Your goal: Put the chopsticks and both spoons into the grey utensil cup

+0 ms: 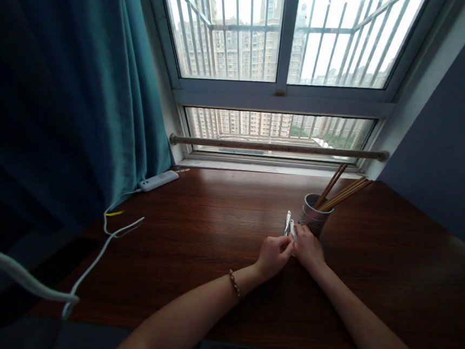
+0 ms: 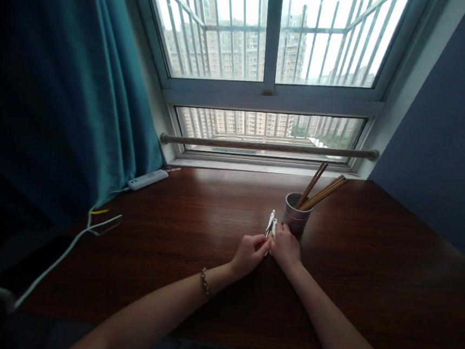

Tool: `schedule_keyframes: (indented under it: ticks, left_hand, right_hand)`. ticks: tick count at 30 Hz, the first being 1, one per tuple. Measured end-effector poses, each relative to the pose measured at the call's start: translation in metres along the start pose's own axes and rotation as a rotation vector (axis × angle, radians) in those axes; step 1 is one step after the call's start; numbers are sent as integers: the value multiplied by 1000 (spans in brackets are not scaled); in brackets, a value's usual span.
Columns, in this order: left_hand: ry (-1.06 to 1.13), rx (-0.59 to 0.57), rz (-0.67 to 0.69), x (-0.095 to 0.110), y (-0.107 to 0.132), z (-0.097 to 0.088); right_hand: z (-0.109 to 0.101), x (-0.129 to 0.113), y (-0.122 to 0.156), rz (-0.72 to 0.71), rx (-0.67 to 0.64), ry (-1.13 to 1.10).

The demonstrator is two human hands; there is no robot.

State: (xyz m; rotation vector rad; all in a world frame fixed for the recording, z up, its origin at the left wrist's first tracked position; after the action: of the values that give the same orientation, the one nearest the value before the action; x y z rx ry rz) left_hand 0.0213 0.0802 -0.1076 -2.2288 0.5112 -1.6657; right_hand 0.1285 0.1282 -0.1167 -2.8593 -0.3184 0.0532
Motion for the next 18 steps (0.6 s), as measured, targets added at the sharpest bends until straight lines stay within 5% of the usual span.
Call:
schedule_keyframes:
  ticks: [18]
  left_hand:
    - [-37, -3, 13, -3, 1, 0]
  right_hand:
    - [-4, -2, 1, -7, -33, -2]
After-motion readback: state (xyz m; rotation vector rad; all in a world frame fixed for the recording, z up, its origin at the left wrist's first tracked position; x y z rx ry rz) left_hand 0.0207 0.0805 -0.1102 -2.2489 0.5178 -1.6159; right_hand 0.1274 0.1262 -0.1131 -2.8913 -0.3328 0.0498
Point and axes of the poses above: each hand's wrist, its own y-axis away from the middle knuckle, its own z-axis out of the palm, x = y × z, the point moved 4 cm from there along -y, towards the middle knuckle, and after that the axes turned 12 degrees about y, right-handed, at the moved point
